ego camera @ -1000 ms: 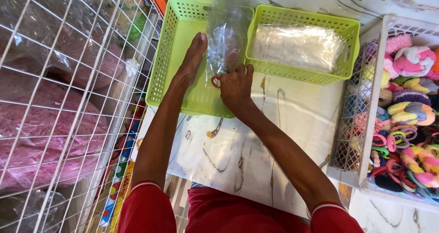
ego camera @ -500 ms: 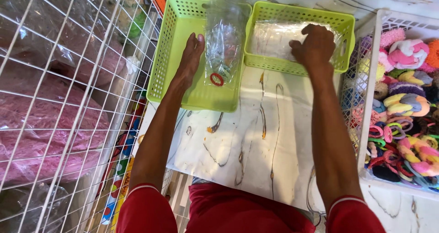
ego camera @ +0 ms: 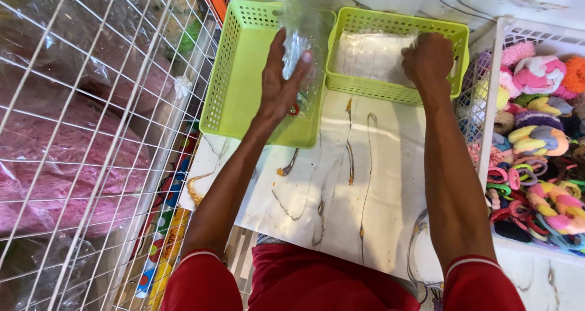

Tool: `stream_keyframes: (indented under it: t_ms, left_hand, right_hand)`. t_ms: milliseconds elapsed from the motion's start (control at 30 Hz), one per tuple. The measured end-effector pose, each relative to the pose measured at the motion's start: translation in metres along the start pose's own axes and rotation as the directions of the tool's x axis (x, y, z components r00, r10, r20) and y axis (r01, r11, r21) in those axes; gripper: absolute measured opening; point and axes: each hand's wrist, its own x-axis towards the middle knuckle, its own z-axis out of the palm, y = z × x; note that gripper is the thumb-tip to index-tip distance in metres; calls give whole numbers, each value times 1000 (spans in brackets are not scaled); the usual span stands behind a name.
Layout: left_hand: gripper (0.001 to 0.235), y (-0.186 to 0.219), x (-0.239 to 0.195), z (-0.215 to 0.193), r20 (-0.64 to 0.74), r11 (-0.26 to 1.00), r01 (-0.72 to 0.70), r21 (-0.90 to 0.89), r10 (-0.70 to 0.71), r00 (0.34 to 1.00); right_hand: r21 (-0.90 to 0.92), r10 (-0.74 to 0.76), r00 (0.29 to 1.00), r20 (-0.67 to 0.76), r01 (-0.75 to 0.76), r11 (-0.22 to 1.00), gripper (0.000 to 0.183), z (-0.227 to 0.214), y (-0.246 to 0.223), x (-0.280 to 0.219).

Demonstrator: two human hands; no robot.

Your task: Sort hair ties and accessories into small plastic bags.

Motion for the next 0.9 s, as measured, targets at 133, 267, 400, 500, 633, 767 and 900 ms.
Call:
stream_keyframes:
  t_ms: [133, 267, 400, 500, 633, 767, 900]
  left_hand:
    - [87, 13, -8, 42, -24, 985, -168, -31, 168, 986]
    - [73, 16, -8, 86, 92, 979, -86, -186, 104, 990]
    - [65, 24, -8, 126, 255, 820, 130, -558, 20, 967]
    - [46, 27, -18, 140, 250, 792, 146, -593, 8, 968]
    - [29, 5, -34, 140, 270, 783, 147, -604, 28, 962]
    - [19, 19, -42, 126, 296, 753, 238, -614, -59, 953]
    - [16, 31, -46, 122, 350, 739, 343, -580, -155, 924]
  right_hand:
    - [307, 124, 986, -109, -85, 948, 24, -53, -30, -16]
    - [652, 100, 964, -246, 88, 754, 15, -91, -59, -40]
    - [831, 123, 983, -137, 47, 555, 18, -109, -87, -80]
    - [636, 11, 960, -278, 175, 751, 23, -126, -108, -113]
    - [568, 1, 965, -261, 153, 809, 27, -142, -110, -139]
    - [591, 7, 966, -259, 152, 792, 52, -162, -111, -157]
    - [929, 317, 944, 87, -192, 316, 57, -117, -76, -174]
